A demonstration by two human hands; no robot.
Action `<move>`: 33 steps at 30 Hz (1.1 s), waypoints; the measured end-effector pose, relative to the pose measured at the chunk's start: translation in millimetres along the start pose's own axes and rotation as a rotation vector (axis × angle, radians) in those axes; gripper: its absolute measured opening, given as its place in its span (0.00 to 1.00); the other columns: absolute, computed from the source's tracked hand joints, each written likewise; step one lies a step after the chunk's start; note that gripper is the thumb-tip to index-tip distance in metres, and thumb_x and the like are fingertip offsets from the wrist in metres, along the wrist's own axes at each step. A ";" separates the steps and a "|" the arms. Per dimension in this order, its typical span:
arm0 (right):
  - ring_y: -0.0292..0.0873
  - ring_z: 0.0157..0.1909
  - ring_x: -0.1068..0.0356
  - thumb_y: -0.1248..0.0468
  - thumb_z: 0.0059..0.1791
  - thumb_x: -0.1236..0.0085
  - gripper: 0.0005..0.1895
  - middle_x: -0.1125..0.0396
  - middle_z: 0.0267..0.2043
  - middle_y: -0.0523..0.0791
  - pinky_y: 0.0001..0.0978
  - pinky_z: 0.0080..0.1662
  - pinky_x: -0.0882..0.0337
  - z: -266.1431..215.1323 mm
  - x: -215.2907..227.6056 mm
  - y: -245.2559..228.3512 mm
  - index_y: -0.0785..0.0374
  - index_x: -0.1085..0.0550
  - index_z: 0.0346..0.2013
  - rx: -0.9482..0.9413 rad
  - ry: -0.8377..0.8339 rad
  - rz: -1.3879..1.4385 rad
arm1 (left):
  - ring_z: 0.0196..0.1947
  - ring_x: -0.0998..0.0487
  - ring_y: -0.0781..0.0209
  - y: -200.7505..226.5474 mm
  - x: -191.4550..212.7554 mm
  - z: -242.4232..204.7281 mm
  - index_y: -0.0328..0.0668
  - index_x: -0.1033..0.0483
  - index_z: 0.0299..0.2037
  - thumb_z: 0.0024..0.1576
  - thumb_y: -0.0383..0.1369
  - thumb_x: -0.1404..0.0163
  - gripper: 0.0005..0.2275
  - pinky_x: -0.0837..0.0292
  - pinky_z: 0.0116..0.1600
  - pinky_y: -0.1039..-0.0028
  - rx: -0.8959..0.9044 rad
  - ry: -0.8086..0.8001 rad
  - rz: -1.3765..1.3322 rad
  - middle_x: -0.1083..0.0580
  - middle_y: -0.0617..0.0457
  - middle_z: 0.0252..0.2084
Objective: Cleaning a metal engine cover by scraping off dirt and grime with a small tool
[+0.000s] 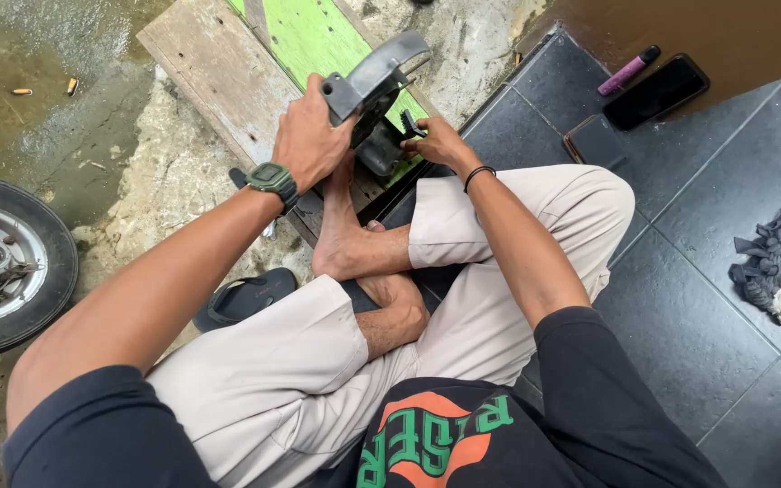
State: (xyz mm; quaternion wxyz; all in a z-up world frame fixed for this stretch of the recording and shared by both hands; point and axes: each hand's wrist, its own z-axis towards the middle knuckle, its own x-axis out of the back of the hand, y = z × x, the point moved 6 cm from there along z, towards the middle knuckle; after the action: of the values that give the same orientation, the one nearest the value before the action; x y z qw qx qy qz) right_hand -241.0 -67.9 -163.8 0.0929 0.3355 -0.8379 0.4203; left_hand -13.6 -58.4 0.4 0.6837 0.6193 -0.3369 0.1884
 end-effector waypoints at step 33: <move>0.70 0.53 0.31 0.59 0.60 0.58 0.18 0.27 0.48 0.60 0.60 0.50 0.29 -150.4 111.9 -116.1 0.56 0.25 0.60 0.389 0.449 -0.109 | 0.57 0.26 0.28 7.6 -12.1 -17.8 0.44 0.44 0.64 0.52 0.42 0.43 0.32 0.29 0.54 0.37 -0.025 -0.260 0.043 0.29 0.36 0.57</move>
State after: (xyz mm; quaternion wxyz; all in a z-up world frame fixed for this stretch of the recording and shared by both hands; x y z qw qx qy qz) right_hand -270.5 -55.7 54.4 0.2322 0.2904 -0.6809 0.6310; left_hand -23.2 -37.9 -2.6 0.6377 0.6226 -0.4383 0.1170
